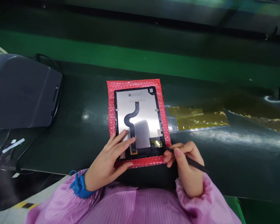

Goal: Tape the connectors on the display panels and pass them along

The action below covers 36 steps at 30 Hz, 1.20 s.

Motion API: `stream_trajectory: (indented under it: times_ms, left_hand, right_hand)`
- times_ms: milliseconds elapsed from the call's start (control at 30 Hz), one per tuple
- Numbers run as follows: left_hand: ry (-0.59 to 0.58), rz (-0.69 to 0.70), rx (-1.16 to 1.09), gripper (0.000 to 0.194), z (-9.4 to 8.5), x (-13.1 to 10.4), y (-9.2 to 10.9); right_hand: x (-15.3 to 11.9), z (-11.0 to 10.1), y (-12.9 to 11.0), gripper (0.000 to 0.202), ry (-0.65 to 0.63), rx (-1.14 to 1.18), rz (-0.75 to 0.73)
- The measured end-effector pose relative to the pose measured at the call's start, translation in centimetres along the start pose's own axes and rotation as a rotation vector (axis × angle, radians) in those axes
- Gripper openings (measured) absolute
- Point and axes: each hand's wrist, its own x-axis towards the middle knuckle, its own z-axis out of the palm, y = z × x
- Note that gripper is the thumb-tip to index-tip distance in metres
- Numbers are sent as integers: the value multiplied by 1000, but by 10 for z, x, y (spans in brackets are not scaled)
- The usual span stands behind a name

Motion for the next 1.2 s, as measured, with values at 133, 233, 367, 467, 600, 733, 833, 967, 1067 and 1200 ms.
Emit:
stream_trajectory:
  times_ms: [133,233,367,467,600,733,833,967,1067,1200]
  left_hand:
    - [-17,28,25,56,2,-8,1]
    - [0,9,7,53,6,-9,1]
    - [0,1,-24,53,8,-9,0]
    - [3,7,-48,54,9,-9,0]
    - [-5,10,-61,56,8,-10,-1]
    - [-7,17,-56,53,8,-9,-1]
    - [5,37,-64,47,8,-8,-2]
    - [2,54,-55,30,7,-7,-2]
    - [0,63,-45,25,6,-7,-2]
    - [19,55,-75,23,5,-7,-1]
  right_hand:
    - [-31,23,6,21,-116,12,36]
    - [-39,34,10,20,-143,-2,32]
    - [-39,43,11,21,-131,-31,21]
    - [-39,47,10,21,-139,-51,24]
    - [-40,47,12,21,-151,-69,38]
    - [-41,47,14,21,-151,-76,41]
    - [-40,49,14,22,-137,-85,41]
    - [-39,50,14,22,-129,-82,34]
    - [-39,49,14,22,-136,-85,44]
    - [-41,48,13,21,-125,-77,41]
